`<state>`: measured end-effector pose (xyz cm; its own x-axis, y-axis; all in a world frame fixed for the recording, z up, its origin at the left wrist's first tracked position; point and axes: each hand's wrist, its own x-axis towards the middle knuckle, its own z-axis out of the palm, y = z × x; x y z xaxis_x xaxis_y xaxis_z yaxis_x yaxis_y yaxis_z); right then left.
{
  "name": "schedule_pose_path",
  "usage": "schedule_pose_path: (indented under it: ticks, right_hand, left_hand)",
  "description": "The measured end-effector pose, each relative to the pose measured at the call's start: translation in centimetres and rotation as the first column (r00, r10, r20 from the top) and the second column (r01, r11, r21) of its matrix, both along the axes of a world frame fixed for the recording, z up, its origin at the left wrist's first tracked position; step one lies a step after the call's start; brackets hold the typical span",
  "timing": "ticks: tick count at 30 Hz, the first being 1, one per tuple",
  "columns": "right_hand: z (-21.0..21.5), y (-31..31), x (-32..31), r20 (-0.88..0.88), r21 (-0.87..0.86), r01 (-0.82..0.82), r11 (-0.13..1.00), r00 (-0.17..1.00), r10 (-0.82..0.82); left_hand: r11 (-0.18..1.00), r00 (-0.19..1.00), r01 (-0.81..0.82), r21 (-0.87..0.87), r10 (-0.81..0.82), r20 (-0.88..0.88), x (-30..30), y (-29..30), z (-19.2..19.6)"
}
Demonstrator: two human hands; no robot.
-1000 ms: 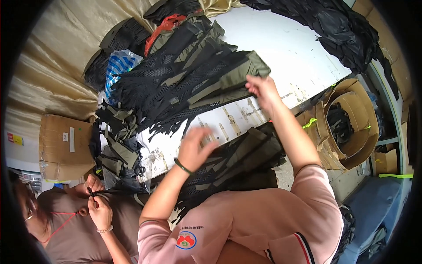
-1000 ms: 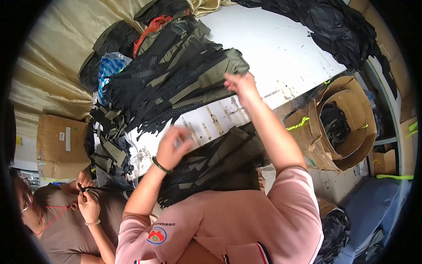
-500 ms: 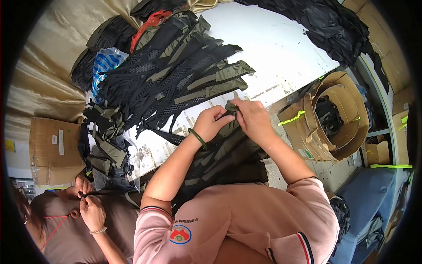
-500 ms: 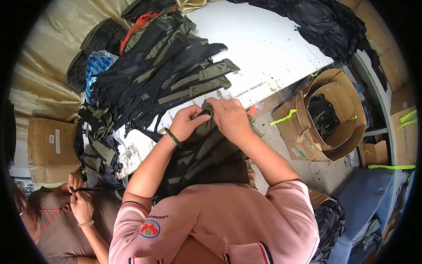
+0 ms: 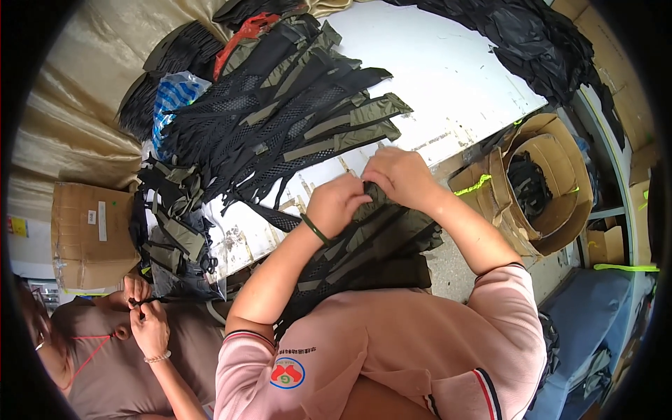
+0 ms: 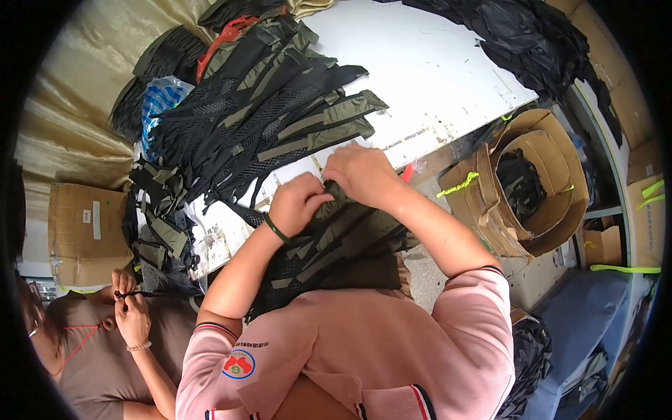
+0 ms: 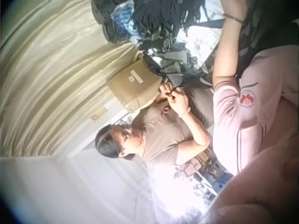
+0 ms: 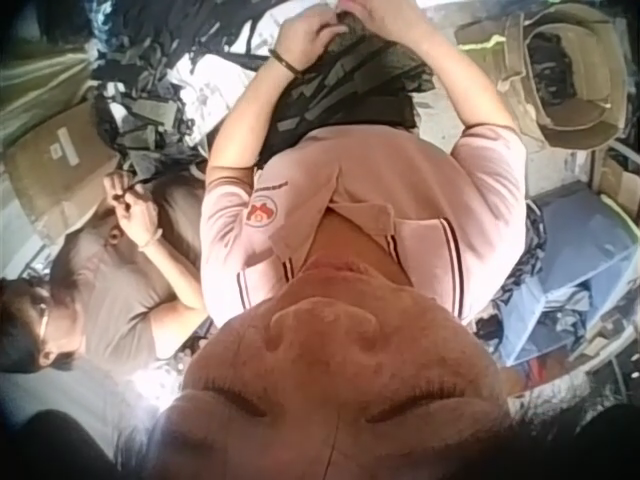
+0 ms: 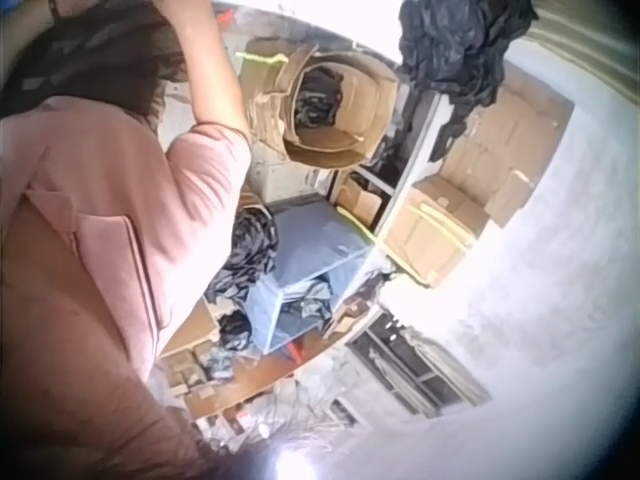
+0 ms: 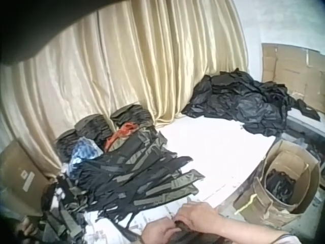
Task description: Inspecting and organizing mesh-like fabric components of tactical or sporting gear on a workbench.
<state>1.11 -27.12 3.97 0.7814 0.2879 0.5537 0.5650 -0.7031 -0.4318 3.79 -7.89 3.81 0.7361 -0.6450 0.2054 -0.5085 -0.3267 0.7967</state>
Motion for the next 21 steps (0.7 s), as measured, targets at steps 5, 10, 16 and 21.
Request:
schedule_pose_path:
  ticks: [5, 10, 16, 21]
  right_hand:
    - [-2.9, 0.1, 0.0, -0.532, 0.517, 0.279, 0.810, 0.846, 0.048]
    - [-4.3, 3.7, -2.1, -0.541, 0.806, 0.404, 0.433, 0.801, 0.259]
    - [-2.8, 1.8, -3.0, -0.330, 0.939, 0.307, 0.154, 0.681, 0.653]
    - [-2.1, 1.4, -3.9, -0.366, 0.908, 0.364, 0.206, 0.454, 0.812]
  left_hand:
    - [0.995, 0.861, 0.037, 0.088, -0.076, 0.503, -1.4, 0.1, 0.7]
    - [0.999, 0.999, 0.035, 0.026, -0.035, 0.033, -0.6, 0.3, -0.6]
    - [0.916, 0.614, -0.147, -0.374, -0.211, -0.760, 0.3, 1.1, -0.3]
    - [0.864, 0.764, -0.111, -0.491, -0.242, -0.599, 1.2, 1.8, 0.0]
